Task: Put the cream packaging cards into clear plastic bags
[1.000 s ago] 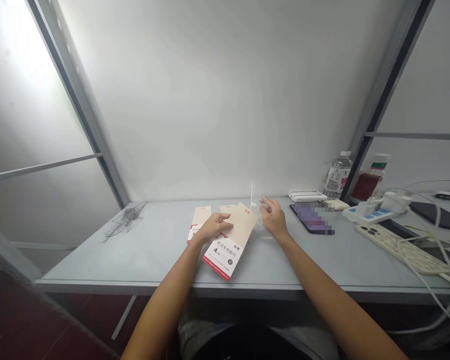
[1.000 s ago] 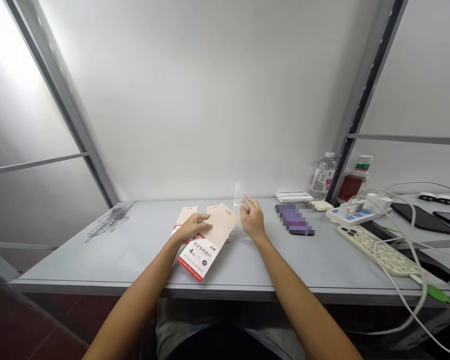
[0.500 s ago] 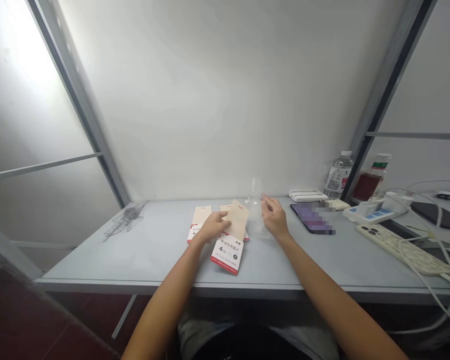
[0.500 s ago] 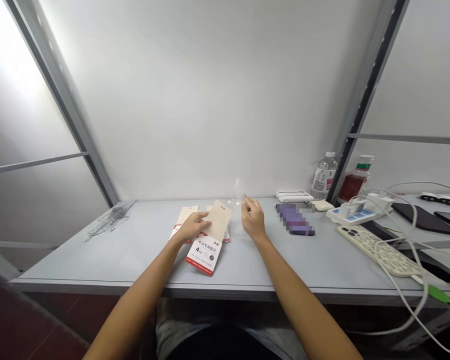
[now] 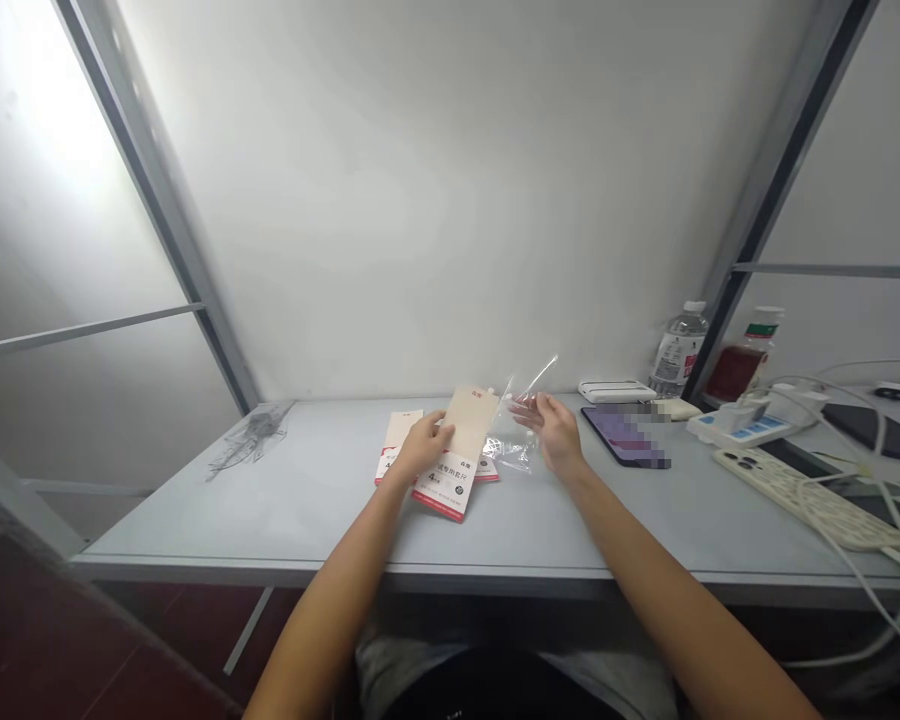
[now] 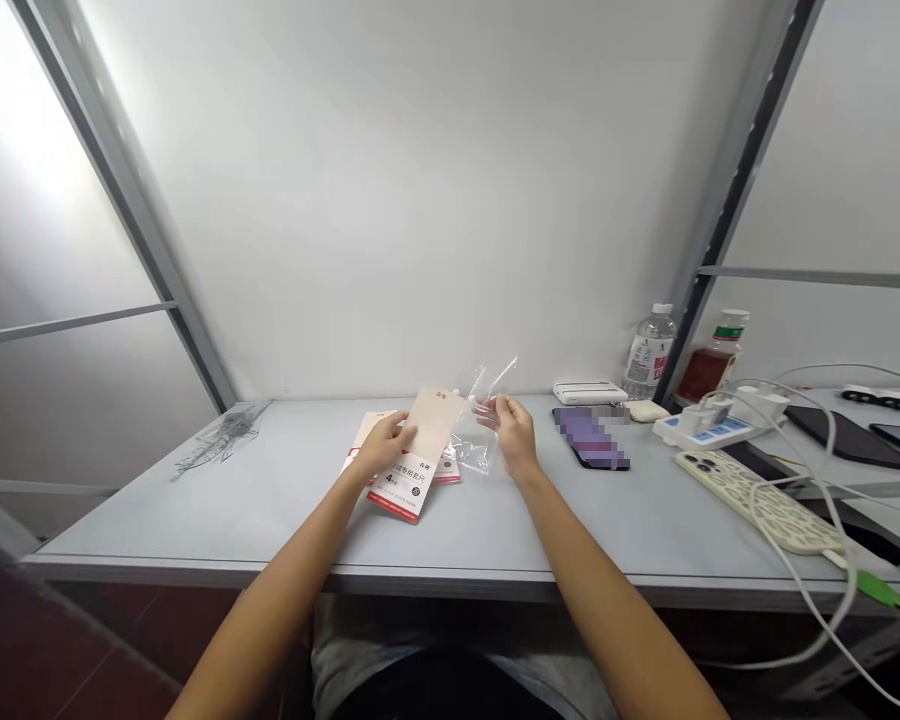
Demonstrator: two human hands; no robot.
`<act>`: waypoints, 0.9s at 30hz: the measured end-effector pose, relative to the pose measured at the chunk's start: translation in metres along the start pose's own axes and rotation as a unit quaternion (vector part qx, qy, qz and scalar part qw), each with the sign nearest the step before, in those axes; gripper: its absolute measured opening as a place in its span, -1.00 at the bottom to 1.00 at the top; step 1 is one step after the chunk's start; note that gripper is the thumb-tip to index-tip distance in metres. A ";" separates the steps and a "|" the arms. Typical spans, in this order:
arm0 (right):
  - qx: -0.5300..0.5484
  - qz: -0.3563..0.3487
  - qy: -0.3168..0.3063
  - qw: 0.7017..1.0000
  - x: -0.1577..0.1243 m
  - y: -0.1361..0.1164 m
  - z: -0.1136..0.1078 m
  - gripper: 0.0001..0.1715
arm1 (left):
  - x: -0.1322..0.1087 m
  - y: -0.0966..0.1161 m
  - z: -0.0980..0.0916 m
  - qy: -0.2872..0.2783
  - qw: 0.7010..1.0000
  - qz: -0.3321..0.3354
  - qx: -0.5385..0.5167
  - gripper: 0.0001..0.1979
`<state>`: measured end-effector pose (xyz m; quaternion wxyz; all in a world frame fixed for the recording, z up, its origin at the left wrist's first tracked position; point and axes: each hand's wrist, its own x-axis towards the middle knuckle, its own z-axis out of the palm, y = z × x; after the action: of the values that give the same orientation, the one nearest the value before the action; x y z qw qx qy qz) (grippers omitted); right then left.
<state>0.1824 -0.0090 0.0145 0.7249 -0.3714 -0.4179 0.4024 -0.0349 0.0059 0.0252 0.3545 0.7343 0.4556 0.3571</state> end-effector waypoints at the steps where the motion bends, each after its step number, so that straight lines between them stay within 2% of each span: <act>1: 0.040 0.014 -0.009 0.999 0.001 0.000 0.000 -0.71 | -0.001 0.000 0.000 -0.009 1.000 0.004 -0.004 -0.57; 5: 0.145 0.059 -0.026 0.987 0.002 0.000 -0.001 -0.70 | -0.004 0.003 0.000 -0.051 0.998 0.015 -0.026 -0.54; 10: 0.192 0.097 -0.035 0.976 0.003 0.000 0.000 -0.68 | -0.004 0.004 0.000 -0.042 0.999 0.029 -0.007 -0.54; 18: 0.196 0.123 0.033 0.972 0.002 -0.006 0.001 -0.68 | -0.008 0.008 0.001 -0.026 0.998 0.047 0.038 -0.54; 27: 0.144 0.102 0.020 0.984 0.001 -0.009 0.001 -0.68 | -0.010 0.010 0.001 -0.039 0.998 0.039 0.015 -0.53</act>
<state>0.1844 -0.0115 0.0227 0.7341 -0.3115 -0.3008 0.5230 -0.0330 -0.0064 0.0309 0.3464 0.7702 0.4179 0.3348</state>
